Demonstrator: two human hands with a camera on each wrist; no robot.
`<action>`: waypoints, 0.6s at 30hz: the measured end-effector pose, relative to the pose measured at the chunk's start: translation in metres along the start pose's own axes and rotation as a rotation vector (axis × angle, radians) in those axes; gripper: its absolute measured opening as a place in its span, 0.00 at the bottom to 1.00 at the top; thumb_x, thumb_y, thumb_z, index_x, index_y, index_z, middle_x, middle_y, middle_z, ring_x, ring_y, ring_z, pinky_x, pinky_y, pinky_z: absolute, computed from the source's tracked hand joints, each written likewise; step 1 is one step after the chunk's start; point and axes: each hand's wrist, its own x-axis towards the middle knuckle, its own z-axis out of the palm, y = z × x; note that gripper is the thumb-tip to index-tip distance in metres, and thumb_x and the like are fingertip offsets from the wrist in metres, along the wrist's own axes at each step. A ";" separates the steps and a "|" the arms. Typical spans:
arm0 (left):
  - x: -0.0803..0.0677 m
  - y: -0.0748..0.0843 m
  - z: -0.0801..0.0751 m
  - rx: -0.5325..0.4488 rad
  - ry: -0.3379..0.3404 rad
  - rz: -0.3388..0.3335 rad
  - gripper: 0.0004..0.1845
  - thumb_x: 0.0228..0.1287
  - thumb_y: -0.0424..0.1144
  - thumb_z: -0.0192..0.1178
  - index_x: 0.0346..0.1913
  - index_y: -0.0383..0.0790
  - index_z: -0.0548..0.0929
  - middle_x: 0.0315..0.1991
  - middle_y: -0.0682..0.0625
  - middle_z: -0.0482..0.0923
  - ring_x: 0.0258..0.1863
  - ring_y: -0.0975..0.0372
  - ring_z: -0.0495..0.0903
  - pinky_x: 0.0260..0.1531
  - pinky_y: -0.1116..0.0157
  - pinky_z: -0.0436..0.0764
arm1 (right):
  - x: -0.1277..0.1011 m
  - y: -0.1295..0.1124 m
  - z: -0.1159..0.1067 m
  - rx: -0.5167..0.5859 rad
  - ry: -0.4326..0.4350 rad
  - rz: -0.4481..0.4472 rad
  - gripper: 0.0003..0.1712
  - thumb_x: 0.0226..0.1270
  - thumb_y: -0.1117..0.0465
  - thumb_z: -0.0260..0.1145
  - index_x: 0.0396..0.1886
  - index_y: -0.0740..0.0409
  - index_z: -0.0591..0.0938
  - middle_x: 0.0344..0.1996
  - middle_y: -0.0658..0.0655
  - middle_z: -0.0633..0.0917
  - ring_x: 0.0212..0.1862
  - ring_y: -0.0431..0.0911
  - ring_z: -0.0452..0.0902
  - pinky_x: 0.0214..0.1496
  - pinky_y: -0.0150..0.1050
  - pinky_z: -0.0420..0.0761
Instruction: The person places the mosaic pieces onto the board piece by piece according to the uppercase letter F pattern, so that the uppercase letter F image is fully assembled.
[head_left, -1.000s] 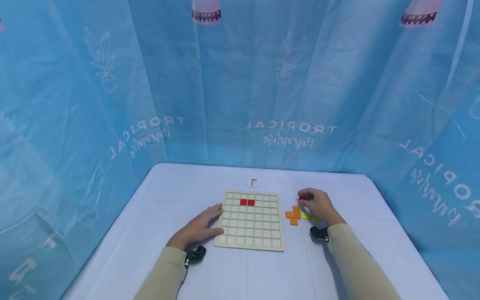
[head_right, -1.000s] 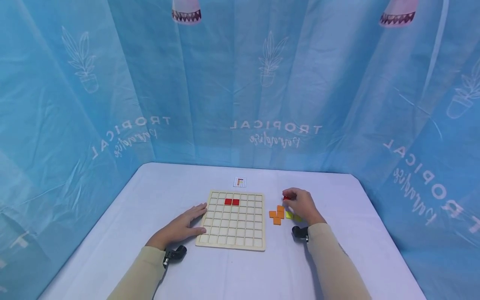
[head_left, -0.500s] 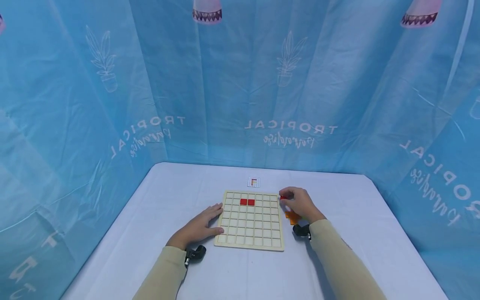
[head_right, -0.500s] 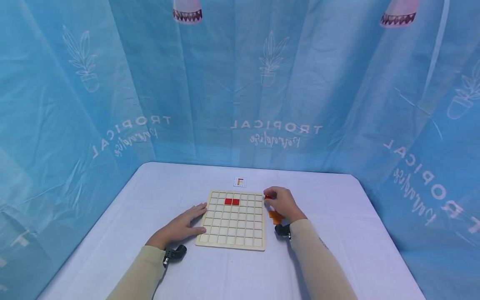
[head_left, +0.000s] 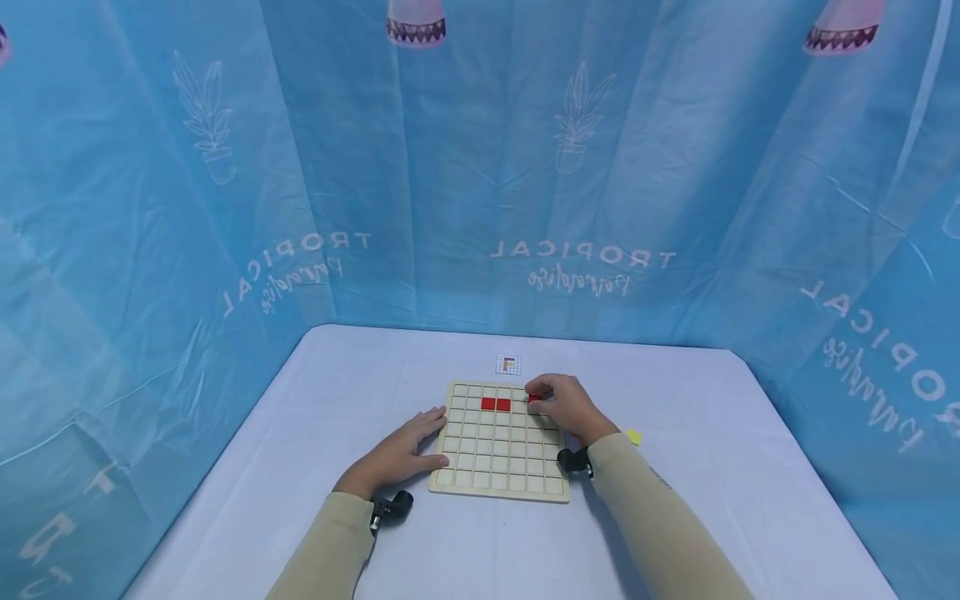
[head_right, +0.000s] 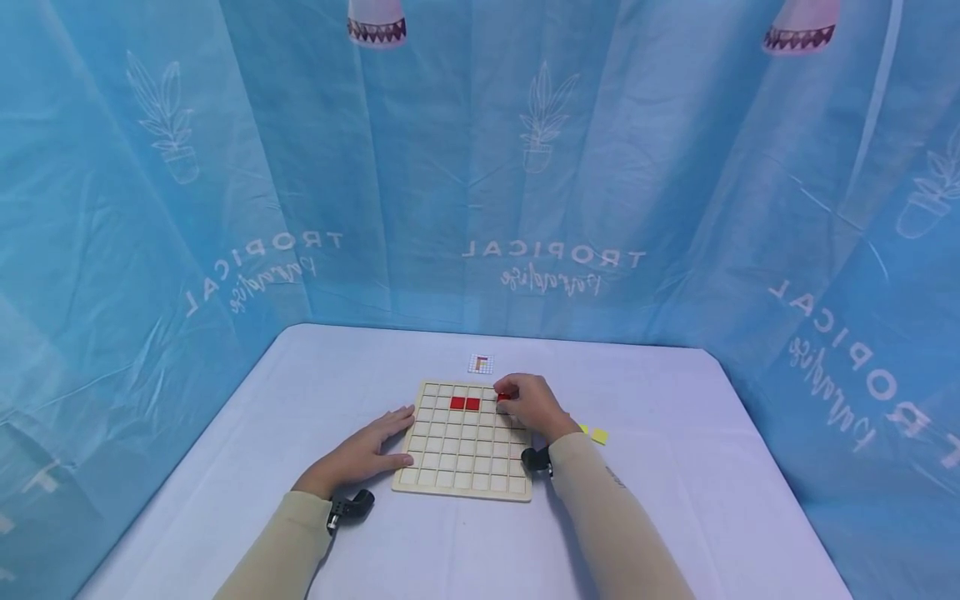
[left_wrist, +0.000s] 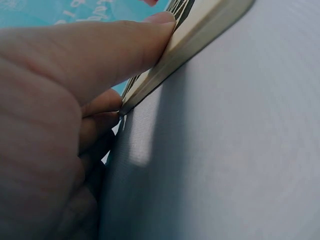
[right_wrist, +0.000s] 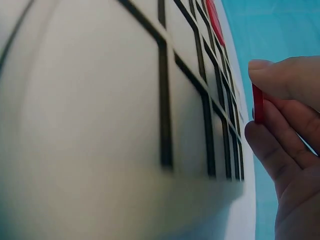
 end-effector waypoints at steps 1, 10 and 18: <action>0.000 0.000 0.000 -0.001 0.000 0.002 0.46 0.67 0.59 0.71 0.80 0.39 0.69 0.82 0.51 0.57 0.82 0.50 0.50 0.77 0.46 0.54 | 0.001 -0.001 0.002 -0.013 -0.008 -0.012 0.16 0.68 0.67 0.77 0.54 0.59 0.89 0.43 0.48 0.87 0.48 0.44 0.82 0.56 0.46 0.83; -0.002 0.002 -0.002 -0.005 -0.007 0.004 0.44 0.68 0.57 0.71 0.79 0.38 0.69 0.82 0.51 0.57 0.82 0.50 0.50 0.77 0.46 0.54 | 0.007 -0.006 0.019 -0.077 -0.054 -0.142 0.15 0.70 0.70 0.74 0.55 0.63 0.88 0.47 0.53 0.88 0.52 0.47 0.84 0.57 0.46 0.84; -0.001 0.002 -0.002 -0.009 -0.005 0.002 0.45 0.68 0.58 0.71 0.80 0.39 0.69 0.82 0.52 0.57 0.82 0.51 0.50 0.77 0.46 0.54 | 0.010 -0.012 0.024 -0.109 -0.063 -0.111 0.15 0.70 0.68 0.74 0.55 0.61 0.88 0.46 0.49 0.88 0.52 0.45 0.83 0.59 0.46 0.83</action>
